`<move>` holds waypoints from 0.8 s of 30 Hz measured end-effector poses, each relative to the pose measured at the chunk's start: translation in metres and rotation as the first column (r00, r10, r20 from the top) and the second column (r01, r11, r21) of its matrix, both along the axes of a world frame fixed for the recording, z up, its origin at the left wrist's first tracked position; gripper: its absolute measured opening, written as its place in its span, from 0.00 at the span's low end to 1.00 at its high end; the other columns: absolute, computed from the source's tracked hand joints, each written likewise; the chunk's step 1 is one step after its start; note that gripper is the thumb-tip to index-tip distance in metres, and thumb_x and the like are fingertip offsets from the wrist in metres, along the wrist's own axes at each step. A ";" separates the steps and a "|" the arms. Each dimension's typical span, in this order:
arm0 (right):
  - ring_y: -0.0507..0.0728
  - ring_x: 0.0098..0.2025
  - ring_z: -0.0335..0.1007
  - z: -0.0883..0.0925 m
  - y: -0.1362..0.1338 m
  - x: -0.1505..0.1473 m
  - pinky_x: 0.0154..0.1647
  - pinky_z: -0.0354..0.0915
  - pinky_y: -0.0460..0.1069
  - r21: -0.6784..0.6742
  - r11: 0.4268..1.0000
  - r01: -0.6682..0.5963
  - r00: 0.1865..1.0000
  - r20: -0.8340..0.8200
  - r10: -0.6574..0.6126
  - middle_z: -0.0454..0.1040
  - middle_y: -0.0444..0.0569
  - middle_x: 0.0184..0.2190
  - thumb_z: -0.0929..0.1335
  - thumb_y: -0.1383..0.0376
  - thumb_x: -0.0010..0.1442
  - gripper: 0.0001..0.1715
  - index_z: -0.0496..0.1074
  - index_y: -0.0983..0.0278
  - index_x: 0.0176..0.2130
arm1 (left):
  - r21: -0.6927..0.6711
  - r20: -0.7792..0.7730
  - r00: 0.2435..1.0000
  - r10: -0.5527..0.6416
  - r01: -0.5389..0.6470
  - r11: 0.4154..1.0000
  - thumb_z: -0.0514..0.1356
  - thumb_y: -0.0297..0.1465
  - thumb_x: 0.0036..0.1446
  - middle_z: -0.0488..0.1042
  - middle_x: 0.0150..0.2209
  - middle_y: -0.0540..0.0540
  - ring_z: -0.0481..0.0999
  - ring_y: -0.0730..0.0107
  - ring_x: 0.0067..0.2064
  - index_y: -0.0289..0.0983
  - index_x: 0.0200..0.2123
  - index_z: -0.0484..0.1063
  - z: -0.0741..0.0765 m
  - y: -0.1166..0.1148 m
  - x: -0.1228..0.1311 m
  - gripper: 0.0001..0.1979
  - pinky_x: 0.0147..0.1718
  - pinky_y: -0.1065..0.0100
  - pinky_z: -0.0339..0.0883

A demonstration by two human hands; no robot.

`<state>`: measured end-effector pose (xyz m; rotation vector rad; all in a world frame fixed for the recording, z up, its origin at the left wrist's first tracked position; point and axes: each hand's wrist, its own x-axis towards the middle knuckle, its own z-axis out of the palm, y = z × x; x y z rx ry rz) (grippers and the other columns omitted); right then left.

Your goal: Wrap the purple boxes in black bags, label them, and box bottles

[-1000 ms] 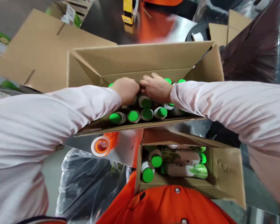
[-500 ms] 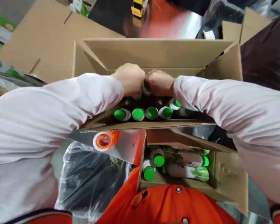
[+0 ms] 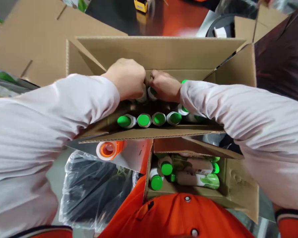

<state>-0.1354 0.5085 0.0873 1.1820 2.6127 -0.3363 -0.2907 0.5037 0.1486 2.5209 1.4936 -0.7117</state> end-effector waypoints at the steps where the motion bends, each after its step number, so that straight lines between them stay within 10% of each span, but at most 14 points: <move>1: 0.66 0.61 0.72 -0.003 0.001 0.002 0.61 0.67 0.55 -0.009 1.000 -0.024 0.999 -0.037 0.024 0.70 0.66 0.63 0.61 0.72 0.72 0.23 0.76 0.72 0.60 | 0.001 -0.015 1.000 0.006 -0.006 1.000 0.59 0.29 0.65 0.81 0.49 0.31 0.79 0.46 0.55 0.22 0.50 0.81 0.000 -0.001 0.001 0.18 0.56 0.57 0.72; 11: 0.66 0.59 0.74 -0.019 0.008 0.011 0.58 0.68 0.56 -0.051 0.991 -0.122 0.992 -0.048 0.120 0.74 0.61 0.60 0.69 0.67 0.69 0.26 0.72 0.67 0.65 | -0.165 -0.043 0.997 -0.056 0.048 0.985 0.49 0.21 0.69 0.77 0.60 0.27 0.79 0.45 0.58 0.24 0.68 0.70 -0.063 -0.031 -0.003 0.27 0.53 0.54 0.72; 17: 0.65 0.61 0.78 0.015 0.024 0.018 0.60 0.69 0.54 -0.073 0.980 -0.187 0.982 -0.020 0.186 0.81 0.60 0.56 0.71 0.70 0.70 0.23 0.76 0.70 0.63 | -0.196 -0.010 0.999 0.034 -0.036 0.980 0.64 0.36 0.65 0.81 0.50 0.29 0.79 0.39 0.55 0.26 0.50 0.83 -0.020 -0.014 0.007 0.19 0.57 0.44 0.71; 24: 0.73 0.64 0.77 0.099 -0.004 0.006 0.67 0.73 0.63 -0.025 0.990 0.140 0.842 0.528 -0.106 0.81 0.62 0.59 0.78 0.63 0.64 0.26 0.81 0.70 0.59 | 0.041 -0.099 0.985 0.144 -0.141 0.989 0.65 0.58 0.60 0.79 0.45 0.33 0.81 0.27 0.52 0.23 0.48 0.84 0.028 0.004 0.001 0.38 0.49 0.38 0.77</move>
